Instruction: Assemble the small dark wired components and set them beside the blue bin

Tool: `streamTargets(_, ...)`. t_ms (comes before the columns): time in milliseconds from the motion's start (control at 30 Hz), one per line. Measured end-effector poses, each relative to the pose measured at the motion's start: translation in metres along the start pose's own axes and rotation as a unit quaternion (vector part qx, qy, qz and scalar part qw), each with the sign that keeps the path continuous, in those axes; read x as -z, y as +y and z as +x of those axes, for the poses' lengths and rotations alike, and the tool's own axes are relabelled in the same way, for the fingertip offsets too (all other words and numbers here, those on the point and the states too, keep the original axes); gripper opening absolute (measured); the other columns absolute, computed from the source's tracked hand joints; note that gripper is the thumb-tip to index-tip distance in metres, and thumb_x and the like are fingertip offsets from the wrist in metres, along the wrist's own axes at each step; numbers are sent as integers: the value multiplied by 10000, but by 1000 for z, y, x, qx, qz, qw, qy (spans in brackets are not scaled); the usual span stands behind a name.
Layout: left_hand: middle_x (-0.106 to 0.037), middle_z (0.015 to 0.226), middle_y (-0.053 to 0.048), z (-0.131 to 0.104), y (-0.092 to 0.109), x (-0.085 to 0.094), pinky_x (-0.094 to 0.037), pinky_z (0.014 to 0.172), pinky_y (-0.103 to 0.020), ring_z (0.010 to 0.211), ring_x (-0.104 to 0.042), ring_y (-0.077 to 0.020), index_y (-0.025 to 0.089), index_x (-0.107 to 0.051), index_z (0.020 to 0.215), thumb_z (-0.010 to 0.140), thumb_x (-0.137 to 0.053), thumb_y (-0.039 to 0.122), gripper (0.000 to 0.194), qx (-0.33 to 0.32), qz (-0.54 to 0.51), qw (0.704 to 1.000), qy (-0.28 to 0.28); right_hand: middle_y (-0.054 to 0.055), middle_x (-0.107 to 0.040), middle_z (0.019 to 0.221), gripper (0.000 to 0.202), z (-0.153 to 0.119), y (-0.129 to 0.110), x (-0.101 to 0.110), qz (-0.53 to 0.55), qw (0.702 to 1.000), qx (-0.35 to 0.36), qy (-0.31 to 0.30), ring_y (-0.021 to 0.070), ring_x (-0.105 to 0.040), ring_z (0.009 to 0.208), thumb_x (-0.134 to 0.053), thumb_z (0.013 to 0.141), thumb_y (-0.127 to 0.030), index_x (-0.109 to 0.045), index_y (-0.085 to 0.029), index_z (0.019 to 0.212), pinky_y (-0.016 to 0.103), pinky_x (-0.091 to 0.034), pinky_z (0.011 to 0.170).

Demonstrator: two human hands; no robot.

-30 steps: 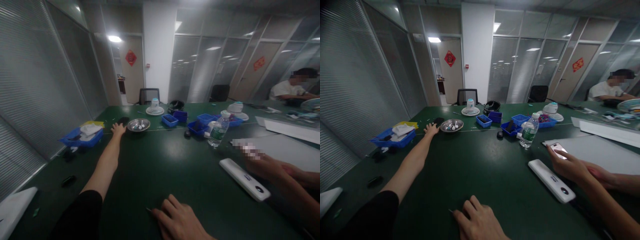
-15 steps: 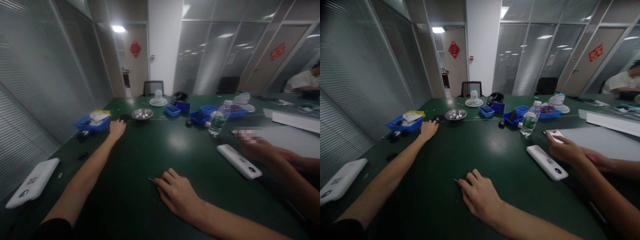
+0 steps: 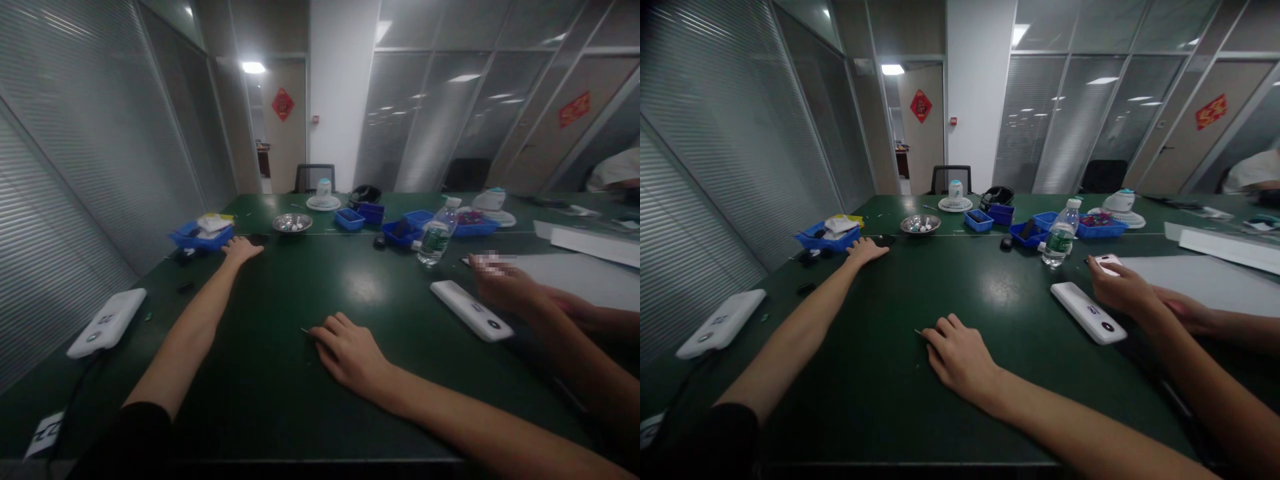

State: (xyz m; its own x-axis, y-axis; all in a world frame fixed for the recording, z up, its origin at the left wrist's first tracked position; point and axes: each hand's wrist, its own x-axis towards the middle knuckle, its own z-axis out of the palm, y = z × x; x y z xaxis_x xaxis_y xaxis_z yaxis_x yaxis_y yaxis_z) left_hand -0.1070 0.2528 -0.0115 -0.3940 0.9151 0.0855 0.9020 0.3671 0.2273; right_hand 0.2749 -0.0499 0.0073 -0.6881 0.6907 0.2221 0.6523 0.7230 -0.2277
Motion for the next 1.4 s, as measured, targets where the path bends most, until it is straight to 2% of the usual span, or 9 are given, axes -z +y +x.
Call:
streamTargets(100,-392,1604,-363,-12,-9,-2,-314,1127,-723,1463,-348,-575,28,-584,1482,802,-571,776,1011,-9,6,1000,4,99,-658,1168,349,0,1,1,1,1000,2,0,239,-571,1043,-496,1066,-283,-626,-222,1384,333,-501,745)
streamTargets(200,-400,1594,-365,-19,-14,-5,-314,1150,-695,1465,-359,-551,9,-547,1513,790,-560,798,1070,-1,-3,1000,15,98,-659,1161,348,0,2,-1,-4,1000,2,6,235,-573,1035,-505,1067,-289,-628,-223,1386,333,-500,750)
streamTargets(300,-414,1579,-372,-17,-15,-6,-311,1149,-709,1460,-363,-557,15,-522,1530,748,-596,816,1122,7,-19,1000,21,97,-658,1161,340,0,4,-3,-5,1000,6,11,230,-578,1038,-520,1064,-292,-632,-223,1378,322,-493,743)
streamTargets(567,-529,1427,-418,-16,-11,-4,-341,1069,-765,1367,-459,-615,72,-668,1284,613,-821,672,912,-12,-120,990,78,88,-658,1146,336,1,1,-1,-6,1000,2,19,225,-586,1019,-523,1058,-277,-636,-222,1369,319,-491,731)
streamTargets(733,-589,1376,-393,-22,-20,3,-390,1081,-690,1330,-538,-579,91,-547,1374,547,-921,593,1037,25,-286,948,137,87,-656,1161,351,1,2,-1,-3,1000,3,13,225,-592,1027,-522,1053,-273,-633,-226,1383,317,-495,727)
streamTargets(900,-747,1086,-242,-21,-26,17,-543,937,-519,1110,-707,-450,149,-641,1153,789,-753,655,633,24,-433,896,91,87,-660,1152,339,1,4,-4,-2,1000,8,19,225,-588,1040,-522,1053,-262,-639,-218,1368,318,-495,750)
streamTargets(1000,-754,1031,-212,-28,-26,21,-566,886,-476,1052,-729,-413,150,-646,1137,843,-695,671,601,18,-448,889,89,87,-659,1156,345,0,4,-3,-1,1000,11,20,221,-591,1036,-525,1056,-259,-632,-217,1381,314,-493,746)
streamTargets(1200,-653,1348,-269,-60,-26,18,-489,1027,-559,1256,-628,-497,155,-452,1446,708,-847,645,970,5,-337,918,210,92,-661,1150,337,1,3,-2,-8,1000,9,25,223,-599,1028,-539,1053,-267,-645,-217,1369,311,-498,733)
streamTargets(1400,-627,1381,-270,-77,-23,21,-497,1012,-530,1247,-640,-472,143,-357,1477,807,-776,628,927,-13,-307,920,244,93,-664,1127,338,2,3,-3,-16,999,9,26,226,-598,1015,-521,1060,-266,-650,-219,1368,313,-497,737)
